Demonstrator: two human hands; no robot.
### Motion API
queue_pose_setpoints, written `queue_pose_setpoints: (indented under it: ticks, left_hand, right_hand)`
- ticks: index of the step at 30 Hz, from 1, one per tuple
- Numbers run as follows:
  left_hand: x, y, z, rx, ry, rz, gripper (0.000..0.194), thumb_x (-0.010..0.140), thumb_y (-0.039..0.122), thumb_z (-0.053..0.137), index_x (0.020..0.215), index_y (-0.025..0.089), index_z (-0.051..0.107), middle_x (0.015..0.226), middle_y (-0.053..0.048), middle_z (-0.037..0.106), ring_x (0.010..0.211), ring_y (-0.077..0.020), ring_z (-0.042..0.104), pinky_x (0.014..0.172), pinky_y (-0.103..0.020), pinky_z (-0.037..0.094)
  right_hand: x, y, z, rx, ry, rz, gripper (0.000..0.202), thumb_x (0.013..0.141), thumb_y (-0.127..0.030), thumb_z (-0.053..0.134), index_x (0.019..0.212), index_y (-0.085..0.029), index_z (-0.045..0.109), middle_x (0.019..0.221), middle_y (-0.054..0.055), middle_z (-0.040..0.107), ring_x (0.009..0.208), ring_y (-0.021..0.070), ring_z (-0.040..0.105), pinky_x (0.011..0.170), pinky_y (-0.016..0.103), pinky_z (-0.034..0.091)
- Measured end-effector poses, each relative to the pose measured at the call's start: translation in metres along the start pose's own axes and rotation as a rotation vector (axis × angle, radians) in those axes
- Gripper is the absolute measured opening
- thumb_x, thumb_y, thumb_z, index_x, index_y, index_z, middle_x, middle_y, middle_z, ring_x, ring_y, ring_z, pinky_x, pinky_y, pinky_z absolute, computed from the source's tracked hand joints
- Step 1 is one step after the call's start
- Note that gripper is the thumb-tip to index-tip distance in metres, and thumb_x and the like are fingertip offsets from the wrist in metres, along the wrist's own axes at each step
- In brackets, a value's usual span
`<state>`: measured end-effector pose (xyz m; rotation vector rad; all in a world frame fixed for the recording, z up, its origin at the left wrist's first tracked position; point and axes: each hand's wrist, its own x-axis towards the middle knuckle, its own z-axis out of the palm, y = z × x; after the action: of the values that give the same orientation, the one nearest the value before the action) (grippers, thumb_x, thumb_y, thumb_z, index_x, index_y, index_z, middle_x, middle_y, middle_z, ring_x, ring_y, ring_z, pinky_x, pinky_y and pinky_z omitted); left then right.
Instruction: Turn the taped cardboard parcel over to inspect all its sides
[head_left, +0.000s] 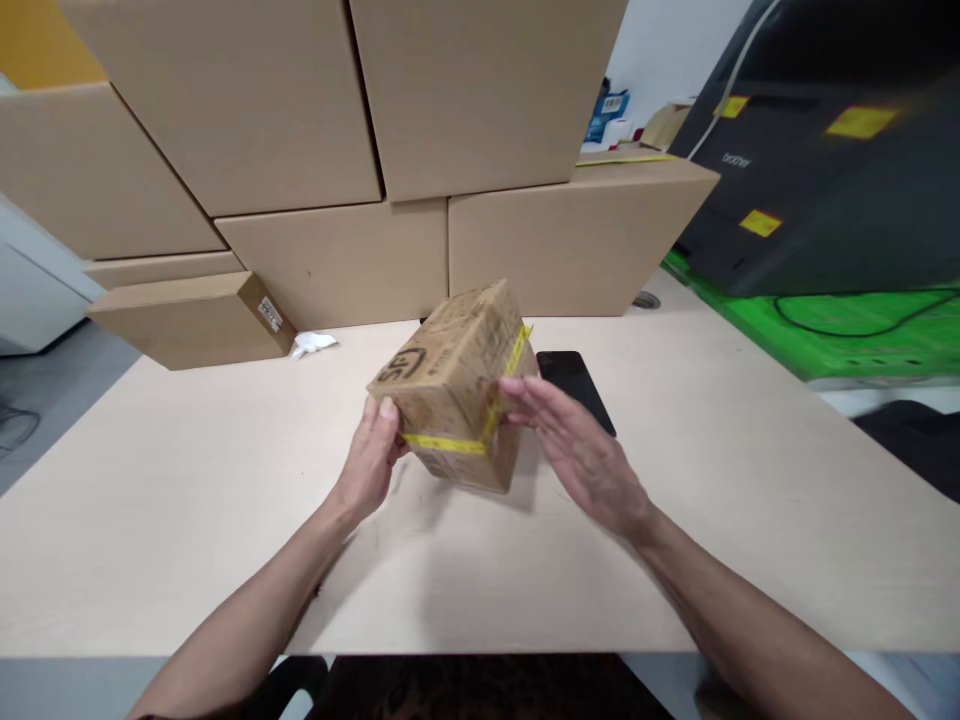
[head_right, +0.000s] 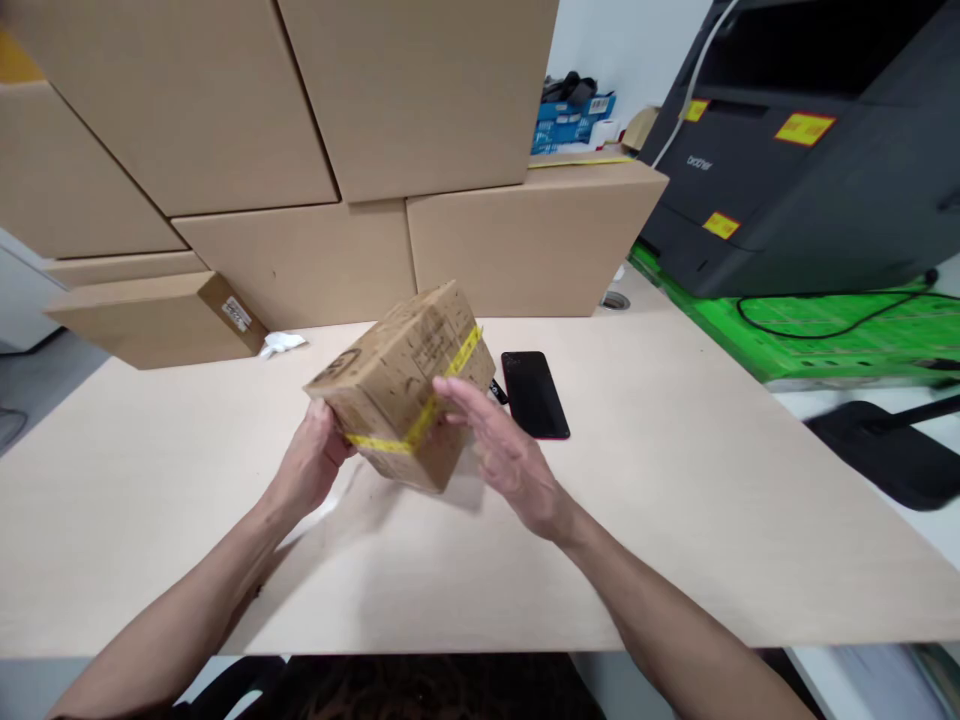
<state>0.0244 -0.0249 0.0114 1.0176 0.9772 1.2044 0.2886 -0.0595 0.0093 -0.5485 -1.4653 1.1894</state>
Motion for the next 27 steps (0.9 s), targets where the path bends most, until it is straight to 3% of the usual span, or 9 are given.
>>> queue_pose_setpoints:
  ticks: [3,6,9,11,14,16,21,24,27]
  left_hand:
    - [0.012,0.007,-0.005,-0.161,0.118,-0.135,0.06,0.092,0.07,0.071,0.131,0.025,0.064,0.126,-0.009,0.073,0.09,-0.0206,0.079,0.073,-0.033,0.067]
    - [0.017,0.013,-0.008,-0.265,0.191,-0.193,0.054,0.096,0.071,0.064,0.119,0.022,0.066,0.111,-0.007,0.07,0.079,-0.0177,0.074,0.069,-0.034,0.067]
    - [0.015,0.014,-0.006,-0.214,0.206,-0.196,0.062,0.09,0.07,0.074,0.132,0.026,0.062,0.124,-0.01,0.068,0.091,-0.0204,0.073,0.071,-0.034,0.066]
    - [0.013,0.012,-0.004,-0.141,0.229,-0.193,0.087,0.082,0.062,0.086,0.154,0.034,0.045,0.142,-0.011,0.063,0.106,-0.0232,0.072,0.074,-0.033,0.065]
    - [0.011,0.007,-0.002,-0.009,0.285,-0.169,0.132,0.071,0.058,0.095,0.17,0.041,0.009,0.168,-0.014,0.043,0.133,-0.0302,0.063,0.082,-0.035,0.064]
    - [0.011,0.003,-0.003,0.078,0.276,-0.126,0.138,0.071,0.061,0.094,0.172,0.042,0.003,0.179,-0.014,0.025,0.153,-0.0359,0.048,0.098,-0.042,0.062]
    - [0.024,-0.003,-0.013,0.183,0.2,0.043,0.104,0.082,0.074,0.08,0.166,0.041,0.028,0.185,-0.005,0.011,0.172,-0.0346,0.01,0.136,-0.05,0.025]
    - [0.04,-0.002,-0.022,0.183,0.118,0.165,0.072,0.092,0.075,0.068,0.15,0.037,0.05,0.175,-0.005,0.039,0.167,-0.028,0.027,0.137,-0.045,0.023]
    - [0.051,0.0,-0.033,0.168,0.033,0.198,0.069,0.092,0.07,0.073,0.147,0.034,0.054,0.166,-0.007,0.052,0.16,-0.0267,0.041,0.133,-0.042,0.032]
  right_hand:
    - [-0.003,0.001,0.003,-0.132,-0.011,0.007,0.052,0.105,-0.046,0.063,0.156,-0.047,0.056,0.166,-0.004,0.058,0.155,0.0267,0.052,0.123,0.048,0.049]
    - [0.002,0.006,-0.003,-0.253,0.229,0.018,0.043,0.104,-0.046,0.065,0.147,-0.046,0.066,0.159,-0.002,0.065,0.15,0.0288,0.057,0.124,0.053,0.046]
    - [0.012,0.02,-0.016,-0.207,0.442,0.134,0.046,0.097,-0.056,0.072,0.139,-0.038,0.072,0.154,0.003,0.068,0.149,0.0327,0.057,0.124,0.058,0.045]
    - [0.018,0.03,-0.024,-0.193,0.5,0.232,0.053,0.089,-0.06,0.078,0.136,-0.034,0.073,0.153,0.006,0.069,0.149,0.0345,0.057,0.124,0.059,0.045]
    - [0.024,0.039,-0.029,-0.184,0.519,0.31,0.058,0.084,-0.063,0.08,0.133,-0.033,0.072,0.152,0.007,0.069,0.15,0.0343,0.056,0.126,0.06,0.043]
    - [0.025,0.042,-0.028,-0.148,0.513,0.328,0.061,0.084,-0.065,0.08,0.135,-0.033,0.071,0.155,0.008,0.067,0.151,0.0338,0.055,0.129,0.06,0.039]
    - [0.029,0.05,-0.024,-0.063,0.445,0.395,0.074,0.082,-0.065,0.081,0.145,-0.033,0.063,0.168,0.009,0.054,0.16,0.0335,0.045,0.133,0.059,0.034]
    - [0.039,0.058,-0.027,-0.065,0.435,0.42,0.087,0.08,-0.07,0.08,0.153,-0.032,0.055,0.175,0.012,0.044,0.164,0.0334,0.038,0.136,0.058,0.028]
    - [0.057,0.067,-0.031,-0.092,0.454,0.403,0.102,0.078,-0.077,0.078,0.162,-0.031,0.043,0.182,0.013,0.028,0.169,0.0312,0.026,0.138,0.056,0.019]
